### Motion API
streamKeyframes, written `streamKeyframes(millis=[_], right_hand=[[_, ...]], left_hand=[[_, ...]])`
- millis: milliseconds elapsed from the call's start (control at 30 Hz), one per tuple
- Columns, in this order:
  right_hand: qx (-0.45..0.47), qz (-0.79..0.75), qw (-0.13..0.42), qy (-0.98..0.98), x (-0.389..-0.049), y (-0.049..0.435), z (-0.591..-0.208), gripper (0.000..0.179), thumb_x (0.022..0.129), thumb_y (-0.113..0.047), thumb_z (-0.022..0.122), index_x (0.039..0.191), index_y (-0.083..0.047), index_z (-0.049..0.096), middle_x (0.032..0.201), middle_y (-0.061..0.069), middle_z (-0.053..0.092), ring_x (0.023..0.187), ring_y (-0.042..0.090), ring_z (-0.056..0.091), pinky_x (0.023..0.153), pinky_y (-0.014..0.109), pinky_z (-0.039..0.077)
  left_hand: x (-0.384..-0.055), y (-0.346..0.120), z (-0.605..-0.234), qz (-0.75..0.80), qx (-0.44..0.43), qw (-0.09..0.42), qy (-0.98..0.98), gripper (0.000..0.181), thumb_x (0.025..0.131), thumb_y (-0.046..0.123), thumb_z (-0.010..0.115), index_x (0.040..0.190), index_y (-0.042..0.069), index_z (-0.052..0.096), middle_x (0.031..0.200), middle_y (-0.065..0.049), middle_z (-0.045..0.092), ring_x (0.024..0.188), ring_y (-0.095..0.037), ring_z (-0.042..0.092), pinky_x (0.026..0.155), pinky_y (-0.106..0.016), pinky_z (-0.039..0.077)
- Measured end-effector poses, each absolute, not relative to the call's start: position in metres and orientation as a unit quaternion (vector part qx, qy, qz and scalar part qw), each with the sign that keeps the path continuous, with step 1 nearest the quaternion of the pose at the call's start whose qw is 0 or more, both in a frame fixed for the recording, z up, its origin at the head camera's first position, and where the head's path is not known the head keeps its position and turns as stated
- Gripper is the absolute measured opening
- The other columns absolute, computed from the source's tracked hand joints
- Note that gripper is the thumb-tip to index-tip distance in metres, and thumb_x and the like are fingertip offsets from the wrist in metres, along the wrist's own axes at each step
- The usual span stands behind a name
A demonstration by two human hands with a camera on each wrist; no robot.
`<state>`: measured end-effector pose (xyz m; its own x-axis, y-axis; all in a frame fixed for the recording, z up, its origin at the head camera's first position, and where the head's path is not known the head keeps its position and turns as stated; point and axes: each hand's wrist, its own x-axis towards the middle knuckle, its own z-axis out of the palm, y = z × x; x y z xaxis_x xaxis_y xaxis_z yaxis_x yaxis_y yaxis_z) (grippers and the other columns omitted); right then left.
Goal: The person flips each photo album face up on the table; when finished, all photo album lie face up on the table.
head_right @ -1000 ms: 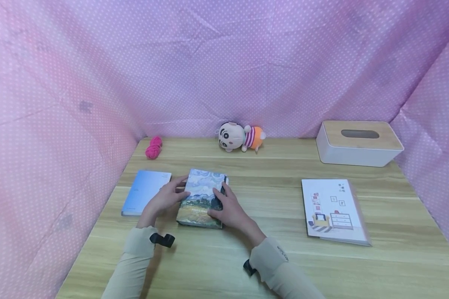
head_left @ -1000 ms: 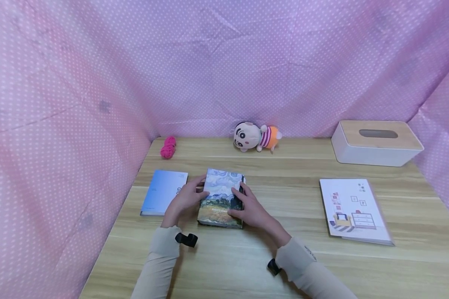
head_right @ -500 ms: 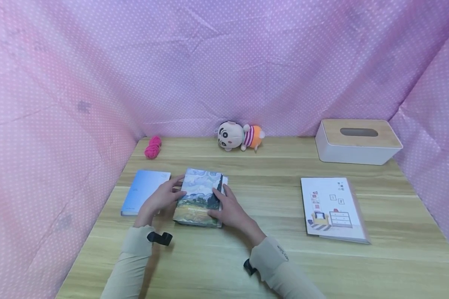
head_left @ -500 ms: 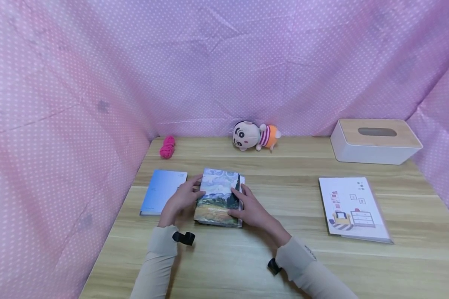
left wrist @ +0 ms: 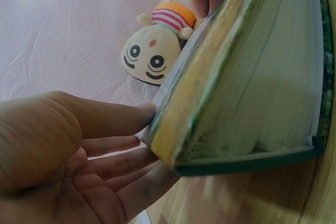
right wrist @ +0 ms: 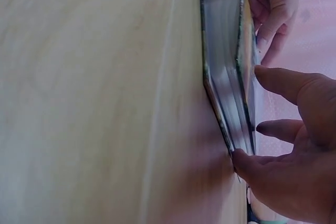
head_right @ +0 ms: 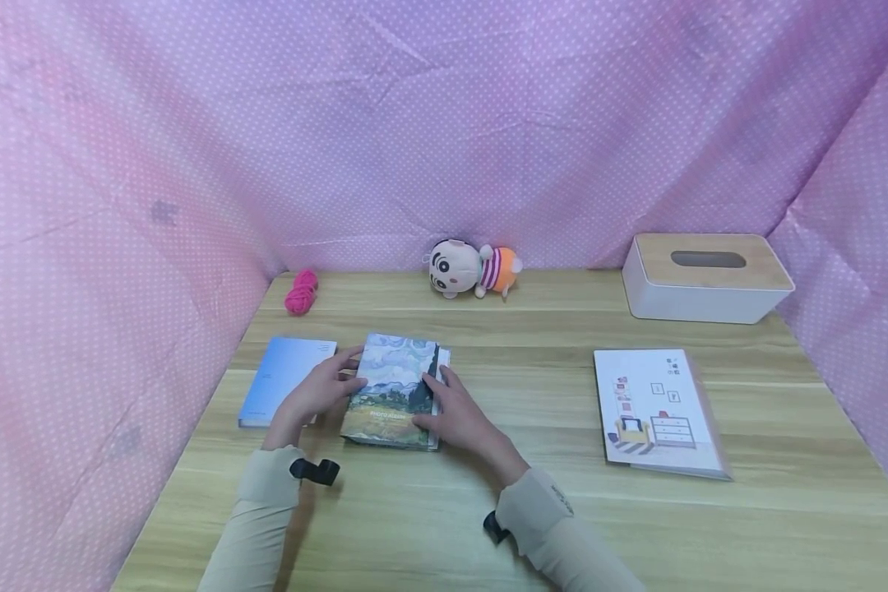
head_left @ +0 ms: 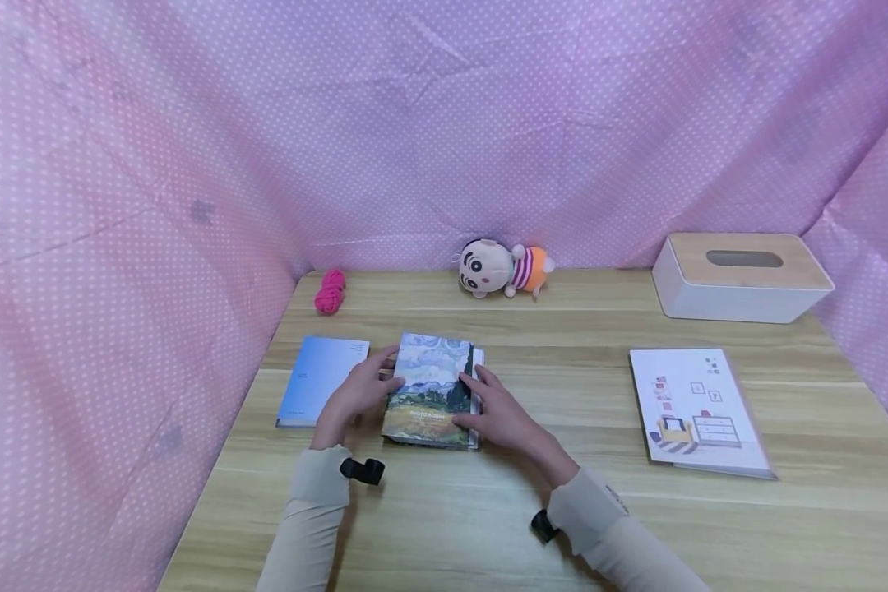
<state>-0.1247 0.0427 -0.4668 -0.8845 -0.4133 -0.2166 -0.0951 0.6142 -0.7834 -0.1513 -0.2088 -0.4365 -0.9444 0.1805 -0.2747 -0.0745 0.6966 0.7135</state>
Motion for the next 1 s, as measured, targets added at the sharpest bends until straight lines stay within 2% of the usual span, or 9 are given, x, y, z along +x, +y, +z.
streamKeyframes(millis=[100,233,400,533,600,833,1000], right_hand=[[-0.139,-0.425,0.19,0.874,-0.124,0.049,-0.464,0.073,0.087,-0.038,0.069,0.149,-0.022,0.035,0.16,0.01,0.014,0.146,0.035,0.017,0.115,0.055,0.022],[-0.136,-0.443,0.177,0.868,-0.124,0.06,-0.459,0.065,0.09,-0.032,0.066,0.147,-0.018,0.038,0.159,0.013,0.019,0.144,0.037,0.021,0.114,0.057,0.023],[-0.136,-0.45,0.153,0.869,-0.125,0.079,-0.452,0.054,0.093,-0.028,0.061,0.143,-0.013,0.045,0.156,0.016,0.026,0.138,0.04,0.032,0.109,0.058,0.032],[-0.13,-0.454,0.137,0.871,-0.126,0.099,-0.448,0.049,0.095,-0.028,0.059,0.14,-0.012,0.048,0.154,0.015,0.029,0.133,0.04,0.041,0.104,0.056,0.04],[-0.13,-0.457,0.127,0.871,-0.126,0.111,-0.447,0.048,0.095,-0.028,0.058,0.139,-0.011,0.049,0.153,0.017,0.03,0.131,0.041,0.043,0.102,0.056,0.042],[-0.114,-0.47,0.085,0.871,-0.125,0.158,-0.44,0.047,0.097,-0.032,0.055,0.136,-0.007,0.051,0.151,0.022,0.031,0.133,0.043,0.038,0.103,0.057,0.04],[-0.106,-0.474,0.058,0.872,-0.124,0.191,-0.439,0.047,0.097,-0.032,0.055,0.135,-0.004,0.052,0.149,0.024,0.032,0.138,0.042,0.031,0.104,0.056,0.039]], left_hand=[[-0.151,-0.203,-0.434,0.38,0.031,0.158,0.911,0.062,0.097,0.02,0.057,0.151,0.01,0.028,0.141,-0.017,0.048,0.127,-0.035,0.049,0.102,-0.049,0.044],[-0.151,-0.192,-0.428,0.356,0.046,0.121,0.925,0.061,0.098,0.023,0.055,0.149,0.004,0.029,0.146,-0.019,0.042,0.132,-0.036,0.043,0.107,-0.05,0.039],[-0.151,-0.169,-0.419,0.302,0.05,0.046,0.951,0.058,0.095,0.025,0.057,0.144,-0.002,0.038,0.146,-0.024,0.039,0.137,-0.038,0.034,0.114,-0.051,0.028],[-0.151,-0.148,-0.414,0.277,0.047,-0.011,0.96,0.053,0.092,0.023,0.06,0.137,-0.002,0.047,0.143,-0.026,0.041,0.136,-0.04,0.033,0.114,-0.051,0.027],[-0.152,-0.138,-0.413,0.275,0.054,-0.024,0.96,0.051,0.092,0.023,0.061,0.136,0.0,0.049,0.143,-0.024,0.042,0.136,-0.04,0.033,0.114,-0.05,0.027],[-0.149,-0.099,-0.415,0.306,0.105,-0.004,0.946,0.048,0.093,0.023,0.06,0.136,0.004,0.05,0.145,-0.019,0.04,0.138,-0.035,0.031,0.114,-0.048,0.029],[-0.144,-0.07,-0.42,0.335,0.142,0.022,0.931,0.048,0.094,0.024,0.058,0.138,0.008,0.048,0.145,-0.014,0.042,0.136,-0.03,0.036,0.113,-0.045,0.033]])
